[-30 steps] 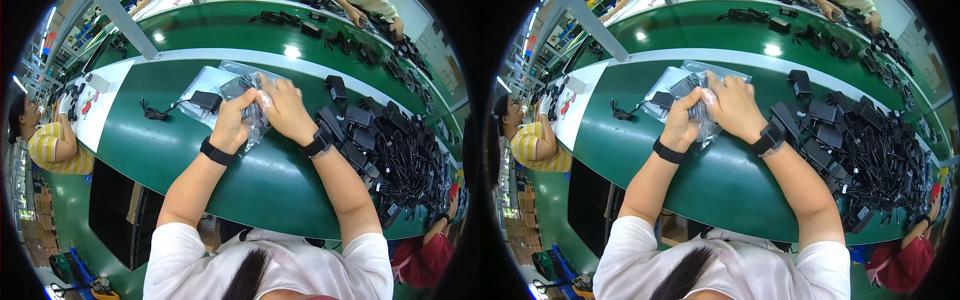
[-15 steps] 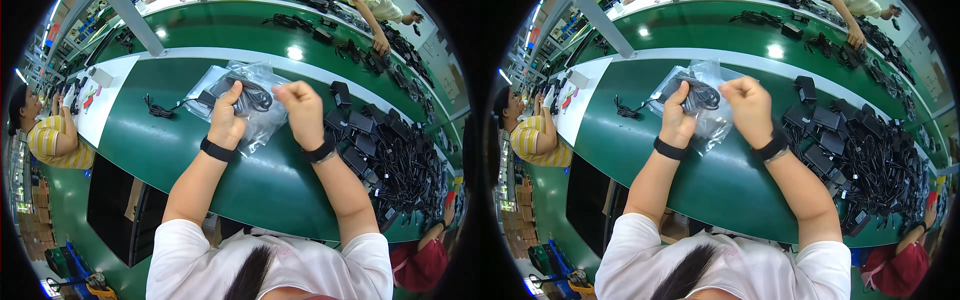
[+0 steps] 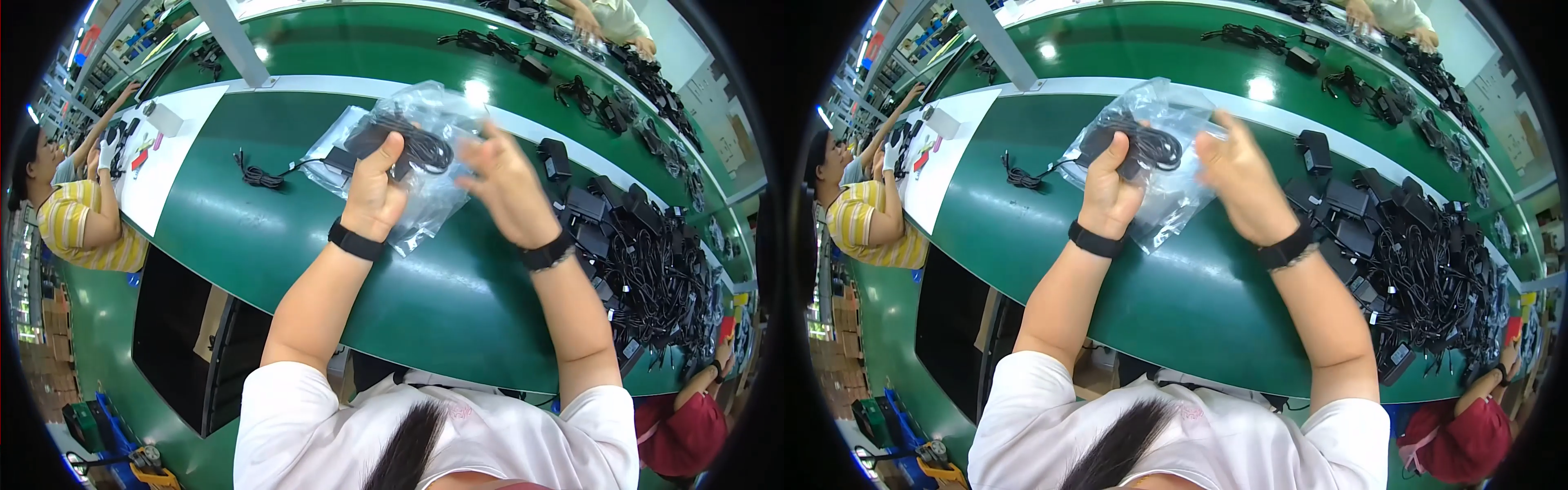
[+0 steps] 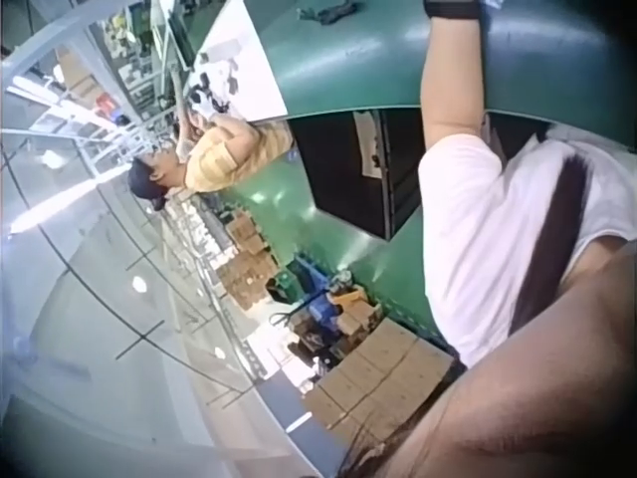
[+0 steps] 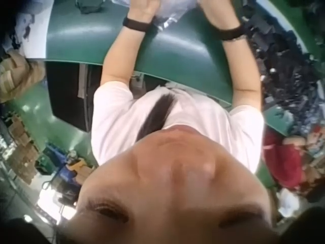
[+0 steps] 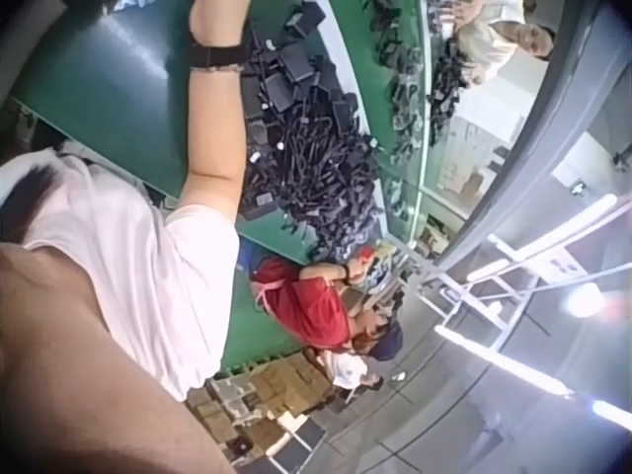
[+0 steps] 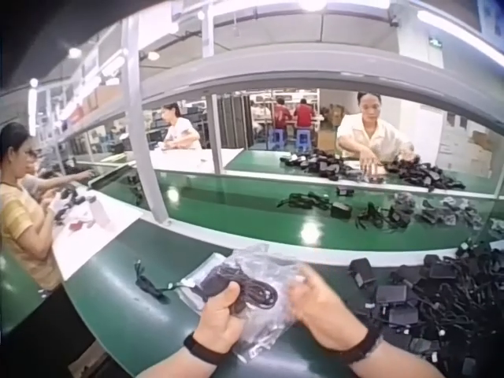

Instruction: The person picks up a power adapter and wraps its cord around the body by hand. They then slide the adapter into a plastic bag and place it on the table.

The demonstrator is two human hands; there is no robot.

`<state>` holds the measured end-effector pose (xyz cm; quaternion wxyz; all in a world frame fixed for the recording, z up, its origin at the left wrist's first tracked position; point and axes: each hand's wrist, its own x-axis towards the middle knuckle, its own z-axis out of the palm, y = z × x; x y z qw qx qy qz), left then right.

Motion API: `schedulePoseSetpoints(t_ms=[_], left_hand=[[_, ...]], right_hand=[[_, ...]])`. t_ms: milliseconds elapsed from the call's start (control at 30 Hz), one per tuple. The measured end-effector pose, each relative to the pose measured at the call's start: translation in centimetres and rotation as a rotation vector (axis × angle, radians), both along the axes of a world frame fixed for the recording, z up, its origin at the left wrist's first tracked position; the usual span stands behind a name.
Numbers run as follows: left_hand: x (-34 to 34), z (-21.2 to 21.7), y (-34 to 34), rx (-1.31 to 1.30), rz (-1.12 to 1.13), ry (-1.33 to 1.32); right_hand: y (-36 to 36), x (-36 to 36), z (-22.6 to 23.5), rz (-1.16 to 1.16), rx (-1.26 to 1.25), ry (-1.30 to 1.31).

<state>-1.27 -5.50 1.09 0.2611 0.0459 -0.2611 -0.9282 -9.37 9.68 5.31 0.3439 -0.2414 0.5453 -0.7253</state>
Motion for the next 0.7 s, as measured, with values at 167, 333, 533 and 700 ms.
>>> schedulePoseSetpoints(t_ms=[167,333,533,700], left_hand=[[-0.3,0.3,2.7,-0.282,0.026,-0.024],[-0.6,0.1,1.4,-0.381,0.035,-0.06],[-0.3,0.2,2.6,-0.683,-0.008,-0.328],[-0.4,-0.9,2.2,-0.833,0.226,-0.418]], right_hand=[[-1.2,0.4,-1.9,0.128,-0.182,-0.323],[-0.9,-1.2,-1.8,-0.229,-0.152,0.17],[-0.4,-0.6,-3.2,-0.314,0.009,1.011],[-1.2,0.0,-3.6,-0.197,0.035,0.222]])
